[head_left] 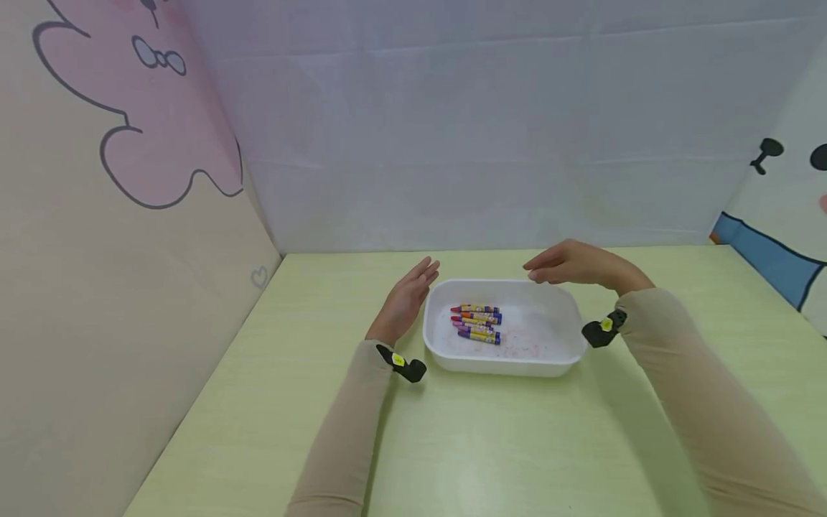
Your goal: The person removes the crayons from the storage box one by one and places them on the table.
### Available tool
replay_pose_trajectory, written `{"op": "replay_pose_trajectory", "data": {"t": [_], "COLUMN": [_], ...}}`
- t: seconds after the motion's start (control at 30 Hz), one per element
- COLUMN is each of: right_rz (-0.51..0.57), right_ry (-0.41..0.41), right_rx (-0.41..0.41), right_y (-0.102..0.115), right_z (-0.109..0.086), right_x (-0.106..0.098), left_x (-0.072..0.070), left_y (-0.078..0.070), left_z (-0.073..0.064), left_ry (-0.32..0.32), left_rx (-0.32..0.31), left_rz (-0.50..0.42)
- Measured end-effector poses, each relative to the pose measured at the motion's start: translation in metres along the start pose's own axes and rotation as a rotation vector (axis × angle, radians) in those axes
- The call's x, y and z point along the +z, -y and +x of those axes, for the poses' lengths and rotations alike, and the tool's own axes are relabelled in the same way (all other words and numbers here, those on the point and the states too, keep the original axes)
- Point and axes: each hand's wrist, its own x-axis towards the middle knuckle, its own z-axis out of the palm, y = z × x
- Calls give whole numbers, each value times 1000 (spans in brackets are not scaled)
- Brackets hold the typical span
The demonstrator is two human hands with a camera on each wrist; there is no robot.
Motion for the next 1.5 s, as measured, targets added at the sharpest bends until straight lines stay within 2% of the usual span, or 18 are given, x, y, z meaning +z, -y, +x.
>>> {"op": "replay_pose_trajectory", "data": {"t": [0.17, 0.27, 0.43, 0.77, 1.0, 1.23, 1.5], "right_rz": [51, 57, 61, 47, -14, -82, -109], "right_ry": [122, 158, 191, 197, 220, 225, 200], "right_rx": [-6, 9, 51, 87, 40, 40, 52], "right_y": [3, 3, 2, -1, 3, 0, 3], "right_z": [19, 30, 44, 66, 72, 77, 79], "right_x": [11, 20, 32, 52, 60, 66, 74], "left_x": [7, 10, 15, 14, 14, 17, 15], "left_y": [8, 11, 15, 23, 24, 21, 20], "left_z": [5, 7, 10, 13, 11, 10, 9], "left_ry": [-13, -26, -39, -68, -85, -85, -89], "left_rx": [-41, -69, -104, -102, -80, -85, -106], "left_rz": [-51, -87, -90, -75, -98, -92, -87]}}
